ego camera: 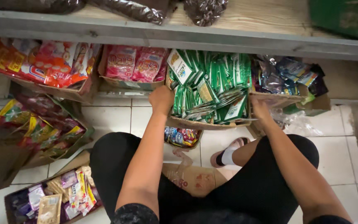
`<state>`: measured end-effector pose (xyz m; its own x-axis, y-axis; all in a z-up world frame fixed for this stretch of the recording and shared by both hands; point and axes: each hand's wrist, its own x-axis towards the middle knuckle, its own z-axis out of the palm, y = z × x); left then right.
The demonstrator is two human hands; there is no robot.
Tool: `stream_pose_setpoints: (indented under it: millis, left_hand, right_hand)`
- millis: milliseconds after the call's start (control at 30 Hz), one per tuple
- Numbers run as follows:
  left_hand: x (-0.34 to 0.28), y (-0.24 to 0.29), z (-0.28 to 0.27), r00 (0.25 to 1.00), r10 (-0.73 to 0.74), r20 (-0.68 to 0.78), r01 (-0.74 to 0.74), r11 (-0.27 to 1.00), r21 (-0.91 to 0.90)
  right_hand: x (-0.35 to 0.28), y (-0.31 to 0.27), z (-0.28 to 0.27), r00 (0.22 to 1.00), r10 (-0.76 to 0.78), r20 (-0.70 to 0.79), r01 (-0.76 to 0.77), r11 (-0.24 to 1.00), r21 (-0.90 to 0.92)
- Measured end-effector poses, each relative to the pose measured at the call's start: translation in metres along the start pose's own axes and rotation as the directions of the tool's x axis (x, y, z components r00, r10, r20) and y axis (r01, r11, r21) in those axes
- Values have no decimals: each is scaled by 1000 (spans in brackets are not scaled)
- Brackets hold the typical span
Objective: The person organizes and stacks small condiment or spice packets into a cardboard box on the floor, handling individual packets and long strips of connected packets.
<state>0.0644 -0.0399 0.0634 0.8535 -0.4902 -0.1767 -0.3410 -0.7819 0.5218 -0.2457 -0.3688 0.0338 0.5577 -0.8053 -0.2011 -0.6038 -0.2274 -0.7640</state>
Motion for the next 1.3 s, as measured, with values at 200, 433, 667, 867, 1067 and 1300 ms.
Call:
stream_pose_setpoints:
  millis: [200,433,667,867,1067,1300]
  left_hand:
    - [0,-4,1,1000,17,19,-16,1000,-26]
    - [4,0,8,997,-28,67,30,999,-25]
    - [3,-8,5,993,-108,35,112,984,-139]
    - [-23,7,-37,983,-185,-21,172,946,-273]
    - [-35,26,-53,821,240,-517,-522,682,-512]
    - [-18,38,-3,970,242,-30,-220,814,-538]
  right_hand:
    - [-96,-8,1,863,409,296,-481,846,232]
    - [-150,-17,50,521,-131,843,-770,355,531]
    - [-142,-69,70,692,107,713,-720,167,674]
    - [-131,-72,87,729,159,666,-685,176,707]
    - [-126,-63,88,690,104,716,-696,365,618]
    - [-127,-73,94,680,259,686,-682,568,461]
